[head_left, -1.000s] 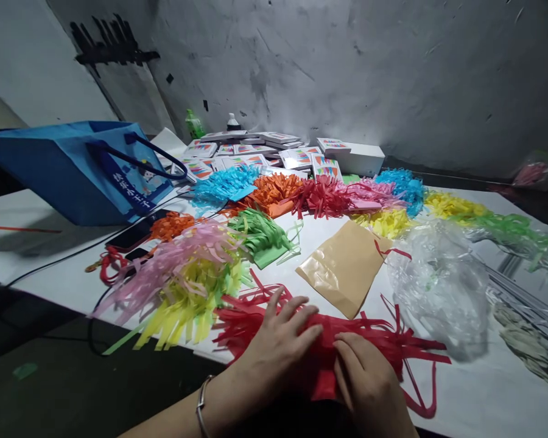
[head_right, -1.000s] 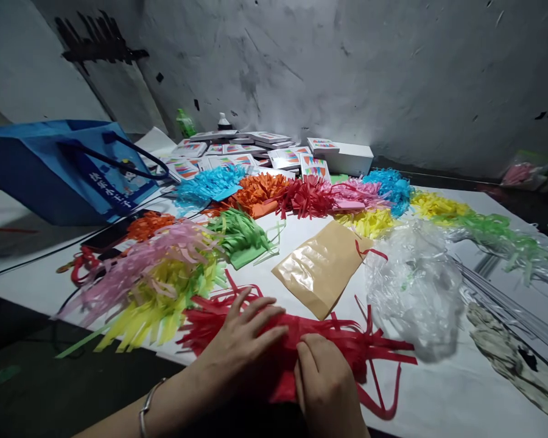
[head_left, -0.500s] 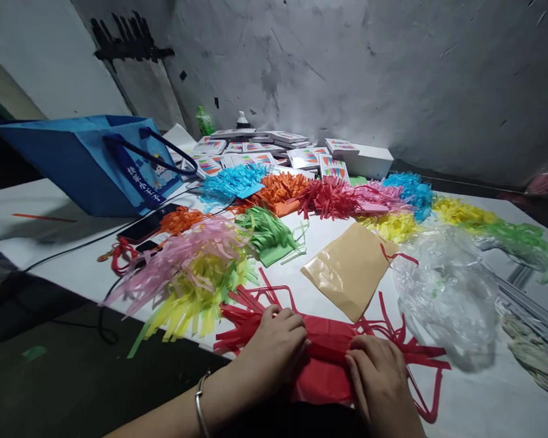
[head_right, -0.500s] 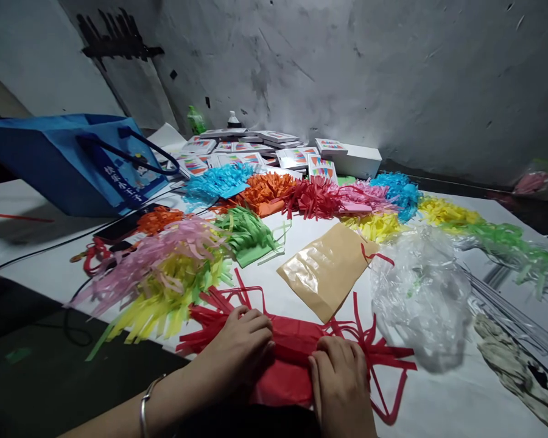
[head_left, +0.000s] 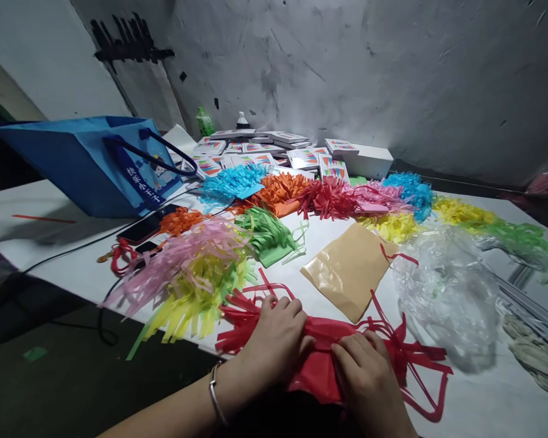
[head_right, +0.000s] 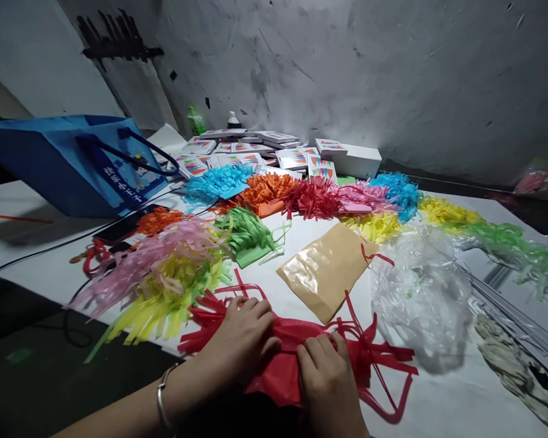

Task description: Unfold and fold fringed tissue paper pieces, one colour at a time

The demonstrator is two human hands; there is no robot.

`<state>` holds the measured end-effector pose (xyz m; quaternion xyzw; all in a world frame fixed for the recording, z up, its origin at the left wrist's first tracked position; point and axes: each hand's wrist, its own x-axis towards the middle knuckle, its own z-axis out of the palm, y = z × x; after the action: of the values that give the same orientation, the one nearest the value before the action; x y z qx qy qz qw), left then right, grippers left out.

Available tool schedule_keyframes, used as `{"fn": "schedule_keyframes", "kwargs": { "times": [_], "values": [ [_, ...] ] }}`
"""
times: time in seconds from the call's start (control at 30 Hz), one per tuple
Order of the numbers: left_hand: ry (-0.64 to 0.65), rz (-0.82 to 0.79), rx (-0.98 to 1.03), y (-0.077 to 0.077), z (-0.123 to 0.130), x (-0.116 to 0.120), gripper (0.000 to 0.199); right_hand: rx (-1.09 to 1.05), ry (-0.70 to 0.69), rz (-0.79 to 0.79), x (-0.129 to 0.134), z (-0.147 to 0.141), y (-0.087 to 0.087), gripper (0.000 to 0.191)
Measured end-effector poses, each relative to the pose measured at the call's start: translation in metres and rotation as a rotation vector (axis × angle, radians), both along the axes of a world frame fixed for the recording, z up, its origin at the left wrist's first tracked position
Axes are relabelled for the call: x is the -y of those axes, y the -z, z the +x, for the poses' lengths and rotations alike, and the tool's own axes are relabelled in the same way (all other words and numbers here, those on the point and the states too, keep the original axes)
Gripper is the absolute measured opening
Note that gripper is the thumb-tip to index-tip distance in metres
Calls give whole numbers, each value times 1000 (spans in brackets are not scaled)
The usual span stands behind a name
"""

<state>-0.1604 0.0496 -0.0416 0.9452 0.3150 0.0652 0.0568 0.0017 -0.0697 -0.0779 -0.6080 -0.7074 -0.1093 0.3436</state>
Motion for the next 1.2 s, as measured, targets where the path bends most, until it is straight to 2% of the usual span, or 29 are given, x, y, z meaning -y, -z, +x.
{"fn": "schedule_keyframes", "kwargs": {
  "times": [0.07,0.1,0.2,0.33,0.43,0.6,0.73,0.83,0.9,1.03,1.2],
  "values": [
    [82,43,84,0,-5,2,34,-45,3,-8,1,0,-1,29],
    [144,68,129,1,-7,3,31,-61,3,-11,1,0,-2,27],
    [309,120,257,7,-10,5,4,-41,-10,-26,-1,-4,-5,22],
    [374,132,351,16,-8,3,16,-8,-59,-33,-4,-8,-3,34],
    [337,107,353,22,-11,1,21,2,-34,-28,4,3,3,36],
    [200,-1,302,21,-16,4,17,-22,35,-86,22,28,13,15],
    [36,-41,75,10,-5,7,19,48,263,-154,18,24,14,21],
    [13,-6,25,7,1,5,14,103,378,-188,11,17,10,21],
    [105,9,64,8,0,3,8,103,316,-163,8,16,9,20],
    [350,93,153,13,-7,-2,4,40,178,-68,6,16,10,33],
    [477,207,172,18,-3,-8,14,3,133,-31,0,5,1,29]
  ]
}}
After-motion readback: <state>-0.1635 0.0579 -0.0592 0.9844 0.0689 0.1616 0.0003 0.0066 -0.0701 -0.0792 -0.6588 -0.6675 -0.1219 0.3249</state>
